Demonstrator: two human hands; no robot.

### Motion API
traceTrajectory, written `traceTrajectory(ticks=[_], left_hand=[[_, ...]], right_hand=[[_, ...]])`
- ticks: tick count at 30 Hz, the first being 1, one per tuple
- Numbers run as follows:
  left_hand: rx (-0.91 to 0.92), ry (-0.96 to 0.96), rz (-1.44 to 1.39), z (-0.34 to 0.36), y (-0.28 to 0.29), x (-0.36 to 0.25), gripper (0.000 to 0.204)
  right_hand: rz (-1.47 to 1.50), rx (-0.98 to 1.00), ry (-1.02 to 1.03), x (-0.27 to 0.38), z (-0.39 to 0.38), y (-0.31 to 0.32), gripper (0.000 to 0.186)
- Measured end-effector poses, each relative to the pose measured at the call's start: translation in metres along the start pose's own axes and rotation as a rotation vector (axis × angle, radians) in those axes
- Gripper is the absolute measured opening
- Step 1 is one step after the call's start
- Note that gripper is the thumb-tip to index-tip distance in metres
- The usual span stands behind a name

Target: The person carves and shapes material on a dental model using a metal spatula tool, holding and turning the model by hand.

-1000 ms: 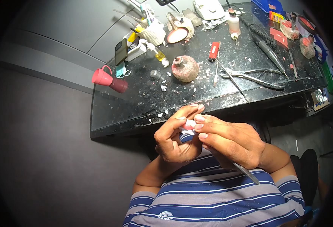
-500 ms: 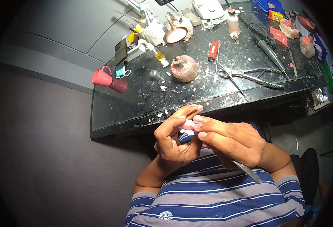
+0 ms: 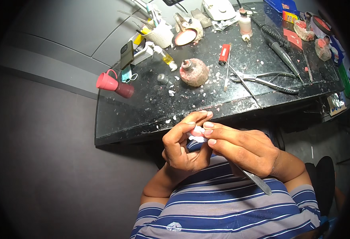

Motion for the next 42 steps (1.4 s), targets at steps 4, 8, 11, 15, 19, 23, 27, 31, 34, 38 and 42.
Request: traceTrajectory(ticks=[4, 8, 11, 15, 19, 23, 27, 31, 34, 38, 42], left_hand=[[-0.003, -0.02, 0.03, 0.001, 0.0, -0.002, 0.048], [-0.002, -0.028, 0.024, 0.001, 0.0, -0.002, 0.047], [-0.002, -0.027, 0.019, 0.001, 0.0, -0.002, 0.048], [-0.001, -0.025, 0.02, 0.0, 0.001, -0.001, 0.048], [0.0, -0.03, 0.03, 0.0, 0.001, -0.001, 0.05], [0.002, -0.025, 0.031, 0.0, 0.001, -0.001, 0.051], [0.005, -0.03, 0.037, -0.001, 0.001, 0.0, 0.052], [0.018, -0.03, 0.055, -0.002, 0.0, 0.001, 0.054], [0.028, -0.036, 0.055, -0.003, 0.0, 0.003, 0.057], [0.019, -0.051, -0.001, -0.001, 0.0, 0.005, 0.061], [0.06, -0.087, 0.017, 0.001, -0.004, -0.001, 0.062]], right_hand=[[0.015, 0.011, -0.035, -0.003, -0.001, -0.001, 0.043], [0.004, 0.012, -0.028, -0.003, -0.001, -0.002, 0.042], [0.01, 0.004, -0.026, -0.003, -0.001, -0.001, 0.041], [0.009, 0.002, -0.022, -0.002, 0.0, -0.001, 0.04], [0.007, 0.005, -0.02, -0.002, -0.001, -0.002, 0.04], [0.007, -0.012, 0.037, 0.001, 0.003, 0.0, 0.032], [0.008, -0.01, 0.023, 0.0, 0.003, 0.0, 0.031], [0.001, -0.009, 0.013, -0.001, 0.003, 0.001, 0.031], [-0.013, 0.017, -0.008, -0.002, 0.004, 0.001, 0.031], [0.109, -0.035, -0.232, -0.026, -0.004, 0.009, 0.03], [0.222, -0.209, -0.257, -0.033, -0.011, 0.02, 0.015]])
Point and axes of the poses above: each hand's wrist, its own z-axis towards the middle knuckle, its own y-axis out of the back of the hand, x = y × z, the point moved 10 cm from there along z, towards the middle knuckle, and after that the axes turned 2 degrees about -z, right-handed, at the moved point
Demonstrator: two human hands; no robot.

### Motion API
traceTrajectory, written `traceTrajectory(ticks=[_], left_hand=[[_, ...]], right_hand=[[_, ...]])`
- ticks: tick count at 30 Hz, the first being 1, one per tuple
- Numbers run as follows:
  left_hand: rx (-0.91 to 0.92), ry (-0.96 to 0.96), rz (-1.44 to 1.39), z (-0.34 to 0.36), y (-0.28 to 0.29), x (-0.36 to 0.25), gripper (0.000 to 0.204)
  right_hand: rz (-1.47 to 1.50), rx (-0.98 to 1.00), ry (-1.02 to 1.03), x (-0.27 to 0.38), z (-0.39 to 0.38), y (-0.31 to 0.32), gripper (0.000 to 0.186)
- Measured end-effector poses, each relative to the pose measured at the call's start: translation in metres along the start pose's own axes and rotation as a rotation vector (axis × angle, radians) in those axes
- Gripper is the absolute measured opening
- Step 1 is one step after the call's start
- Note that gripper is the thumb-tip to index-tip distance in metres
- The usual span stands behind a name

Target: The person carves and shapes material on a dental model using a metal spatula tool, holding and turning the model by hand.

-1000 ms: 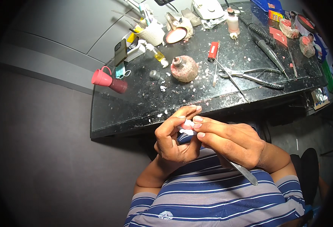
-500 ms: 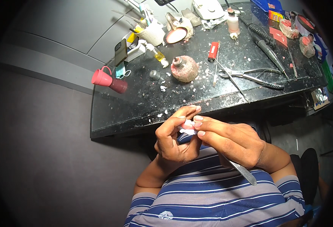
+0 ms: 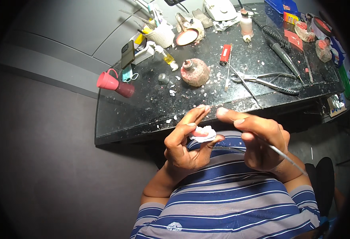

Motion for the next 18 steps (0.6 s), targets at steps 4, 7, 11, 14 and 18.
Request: traceTrajectory(ticks=[4, 7, 11, 14, 18], left_hand=[[-0.015, -0.008, -0.012, -0.002, 0.002, 0.001, 0.065], [-0.05, -0.026, -0.01, -0.003, 0.002, 0.002, 0.063], [-0.063, 0.004, -0.032, -0.005, 0.004, 0.003, 0.06], [-0.064, 0.015, -0.002, -0.007, 0.006, 0.003, 0.061], [-0.063, 0.035, -0.003, -0.007, 0.009, 0.004, 0.064]], right_hand=[[-0.101, 0.168, 0.105, 0.016, 0.002, -0.016, 0.041], [-0.123, 0.167, 0.246, 0.024, -0.004, -0.025, 0.035], [-0.153, 0.164, 0.298, 0.026, -0.006, -0.031, 0.034], [-0.164, 0.146, 0.283, 0.025, -0.006, -0.03, 0.033], [-0.182, 0.12, 0.268, 0.024, -0.006, -0.03, 0.032]])
Point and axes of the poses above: each hand's wrist, its own z-axis towards the middle knuckle, its own y-axis out of the back of the hand, x = y × z, the point moved 10 cm from there along z, towards the middle knuckle, and after that the axes turned 2 degrees about -z, right-handed, at the moved point
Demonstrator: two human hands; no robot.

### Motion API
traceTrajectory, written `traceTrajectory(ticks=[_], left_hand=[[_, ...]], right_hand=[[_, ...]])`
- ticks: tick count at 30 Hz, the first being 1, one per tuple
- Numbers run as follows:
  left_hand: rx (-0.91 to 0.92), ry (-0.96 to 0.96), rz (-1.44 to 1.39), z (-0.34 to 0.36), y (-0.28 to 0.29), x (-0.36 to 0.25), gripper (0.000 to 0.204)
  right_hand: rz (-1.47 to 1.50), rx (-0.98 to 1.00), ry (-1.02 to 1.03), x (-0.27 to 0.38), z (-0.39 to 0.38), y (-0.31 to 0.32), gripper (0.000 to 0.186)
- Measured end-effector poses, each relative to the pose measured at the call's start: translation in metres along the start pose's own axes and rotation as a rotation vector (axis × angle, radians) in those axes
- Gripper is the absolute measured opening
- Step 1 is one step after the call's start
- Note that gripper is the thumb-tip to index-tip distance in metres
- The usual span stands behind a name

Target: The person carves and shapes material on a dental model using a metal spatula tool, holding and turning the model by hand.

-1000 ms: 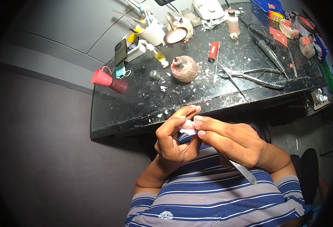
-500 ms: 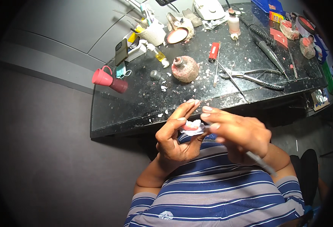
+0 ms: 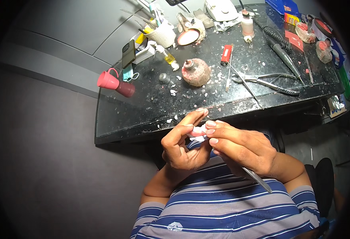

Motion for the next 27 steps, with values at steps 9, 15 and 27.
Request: traceTrajectory(ticks=[9, 15, 27], left_hand=[[-0.027, 0.023, 0.059, -0.0018, -0.0004, -0.0007, 0.06], [-0.041, 0.052, 0.08, -0.0028, 0.0019, -0.0009, 0.063], [-0.027, 0.071, 0.068, -0.004, 0.0023, -0.0003, 0.067]], right_hand=[[-0.058, -0.019, -0.009, 0.0007, 0.0, -0.0009, 0.028], [-0.044, -0.039, -0.026, -0.0009, -0.0019, -0.0013, 0.028], [-0.085, -0.027, -0.052, 0.0008, 0.0001, -0.0014, 0.025]])
Point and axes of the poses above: each hand's wrist, its own z-axis towards the middle knuckle, its own y-axis out of the back of the hand, x = y × z, the point moved 10 cm from there along z, towards the middle knuckle, and after that the axes turned 2 degrees about -z, right-handed, at the moved point
